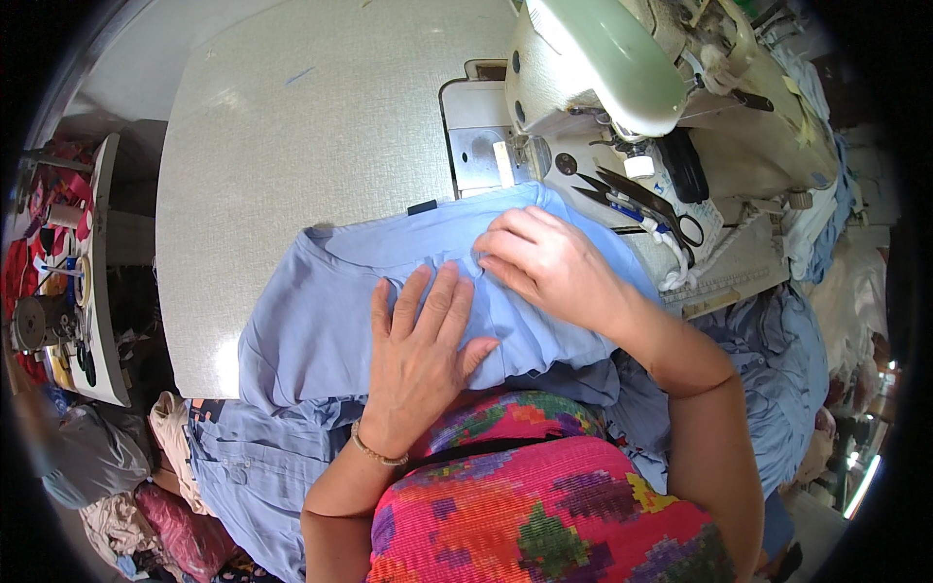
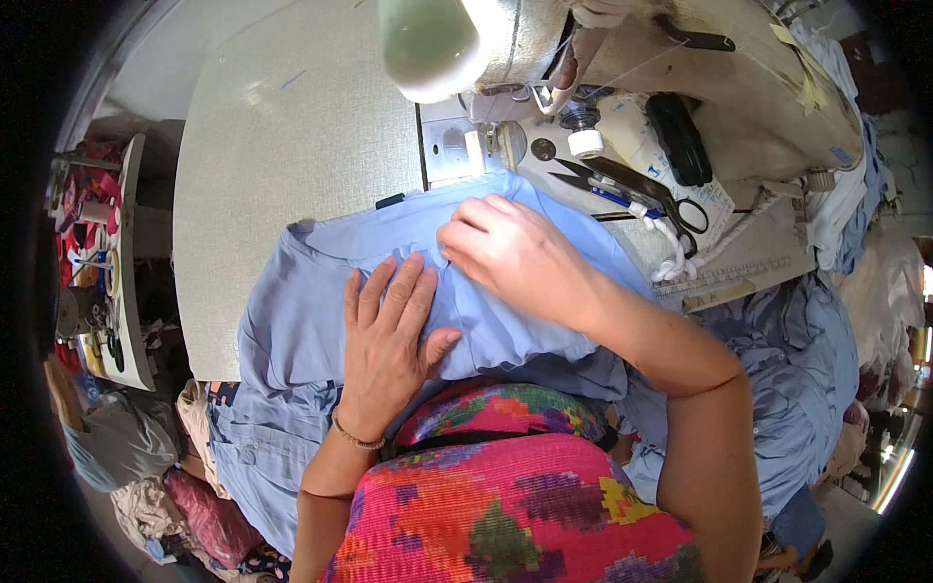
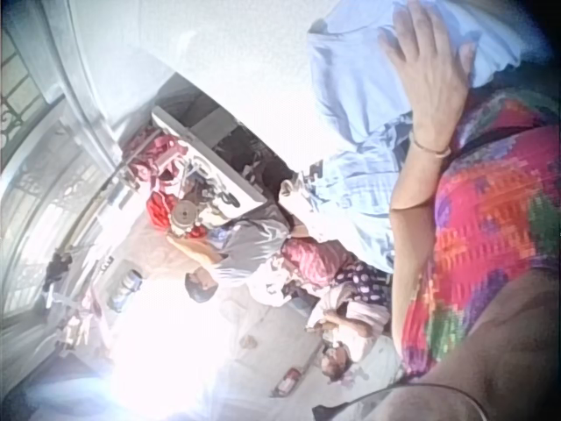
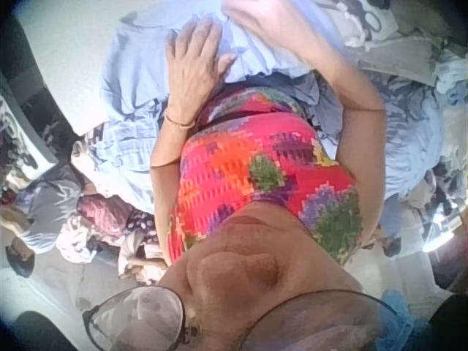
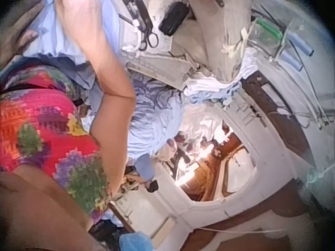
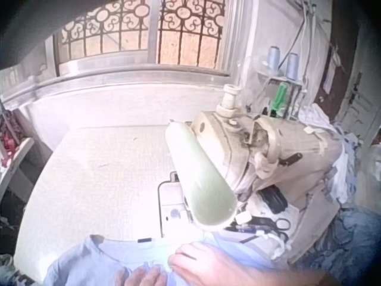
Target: The person uses a pair of snips to trim thread from the collar and front of a blue shirt, spreads the shirt out on the table to check the garment, and then sews the fabric using a sewing machine.
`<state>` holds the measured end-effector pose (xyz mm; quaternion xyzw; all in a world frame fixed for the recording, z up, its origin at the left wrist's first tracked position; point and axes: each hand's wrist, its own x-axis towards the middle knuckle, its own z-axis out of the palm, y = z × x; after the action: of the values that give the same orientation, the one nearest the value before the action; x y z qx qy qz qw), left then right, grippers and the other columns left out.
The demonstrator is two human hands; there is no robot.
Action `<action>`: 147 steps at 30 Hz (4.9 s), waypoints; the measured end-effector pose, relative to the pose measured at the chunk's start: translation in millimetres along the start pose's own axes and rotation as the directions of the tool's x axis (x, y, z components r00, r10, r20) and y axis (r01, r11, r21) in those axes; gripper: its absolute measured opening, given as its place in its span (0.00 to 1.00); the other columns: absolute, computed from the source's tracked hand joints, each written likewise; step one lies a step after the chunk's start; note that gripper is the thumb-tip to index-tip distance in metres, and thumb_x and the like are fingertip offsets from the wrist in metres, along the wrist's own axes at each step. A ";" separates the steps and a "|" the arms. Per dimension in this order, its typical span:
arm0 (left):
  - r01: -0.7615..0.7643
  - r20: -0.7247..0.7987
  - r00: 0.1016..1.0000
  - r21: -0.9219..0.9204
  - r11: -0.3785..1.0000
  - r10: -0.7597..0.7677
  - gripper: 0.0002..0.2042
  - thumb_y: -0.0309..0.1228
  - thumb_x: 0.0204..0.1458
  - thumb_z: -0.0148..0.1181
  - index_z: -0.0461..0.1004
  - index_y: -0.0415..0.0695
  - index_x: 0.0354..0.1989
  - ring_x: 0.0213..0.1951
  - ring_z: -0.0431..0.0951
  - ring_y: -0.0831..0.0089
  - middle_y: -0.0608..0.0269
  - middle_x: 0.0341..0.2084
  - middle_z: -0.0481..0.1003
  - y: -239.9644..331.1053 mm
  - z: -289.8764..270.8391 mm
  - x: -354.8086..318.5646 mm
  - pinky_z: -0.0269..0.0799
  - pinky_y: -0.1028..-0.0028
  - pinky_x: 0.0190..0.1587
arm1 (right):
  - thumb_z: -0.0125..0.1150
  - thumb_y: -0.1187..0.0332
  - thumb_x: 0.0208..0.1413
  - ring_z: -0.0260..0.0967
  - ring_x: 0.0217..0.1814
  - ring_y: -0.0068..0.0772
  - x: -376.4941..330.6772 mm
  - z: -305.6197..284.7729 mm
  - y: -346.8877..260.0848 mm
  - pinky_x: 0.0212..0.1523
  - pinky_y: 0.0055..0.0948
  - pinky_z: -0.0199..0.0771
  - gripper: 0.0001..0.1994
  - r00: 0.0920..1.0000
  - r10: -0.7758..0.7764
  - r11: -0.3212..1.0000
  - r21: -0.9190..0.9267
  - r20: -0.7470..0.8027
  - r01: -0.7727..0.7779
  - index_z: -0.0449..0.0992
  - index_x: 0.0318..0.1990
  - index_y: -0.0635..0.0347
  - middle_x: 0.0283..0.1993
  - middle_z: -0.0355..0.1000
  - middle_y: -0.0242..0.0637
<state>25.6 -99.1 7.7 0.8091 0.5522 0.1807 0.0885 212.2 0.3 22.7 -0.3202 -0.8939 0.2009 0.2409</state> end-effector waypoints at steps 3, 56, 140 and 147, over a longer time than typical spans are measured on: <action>-0.004 0.002 1.000 0.004 1.000 0.004 0.29 0.53 0.57 0.49 0.69 0.41 0.57 0.60 0.63 0.54 0.57 0.59 0.67 -0.2 -0.1 -0.1 0.49 0.48 0.65 | 0.64 0.72 0.50 0.70 0.38 0.43 10.2 2.4 0.8 0.39 0.37 0.71 0.06 1.000 0.018 0.999 -0.043 0.016 -0.018 0.74 0.35 0.60 0.33 0.69 0.38; -0.013 -0.061 0.998 -0.055 0.998 0.010 0.26 0.47 0.55 0.56 0.70 0.41 0.56 0.61 0.63 0.55 0.56 0.58 0.67 -1.3 1.0 -1.2 0.51 0.48 0.64 | 0.59 0.73 0.46 0.73 0.32 0.43 24.4 -5.0 0.1 0.32 0.37 0.76 0.06 0.984 -0.117 0.950 -0.274 0.135 0.151 0.70 0.31 0.63 0.32 0.65 0.41; -0.051 -0.236 0.972 -0.196 0.979 0.003 0.13 0.27 0.48 0.65 0.73 0.38 0.41 0.37 0.73 0.58 0.53 0.41 0.74 16.0 -6.7 6.9 0.69 0.65 0.41 | 0.65 0.73 0.44 0.67 0.47 0.47 3.9 4.1 22.9 0.50 0.40 0.68 0.12 0.999 0.031 0.955 0.296 0.006 -0.032 0.73 0.38 0.63 0.39 0.69 0.43; -0.002 -0.272 0.961 -0.178 0.984 -0.047 0.15 0.27 0.51 0.63 0.73 0.36 0.47 0.39 0.73 0.54 0.51 0.47 0.72 8.9 7.4 7.7 0.71 0.64 0.42 | 0.56 0.79 0.45 0.67 0.47 0.47 4.1 3.4 23.0 0.51 0.39 0.68 0.11 1.000 0.019 0.956 0.292 -0.006 -0.017 0.73 0.38 0.64 0.39 0.69 0.43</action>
<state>38.7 -94.9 5.4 0.7588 0.5500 0.3385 0.0841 218.4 18.8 9.4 -0.2901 -0.8506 0.3313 0.2875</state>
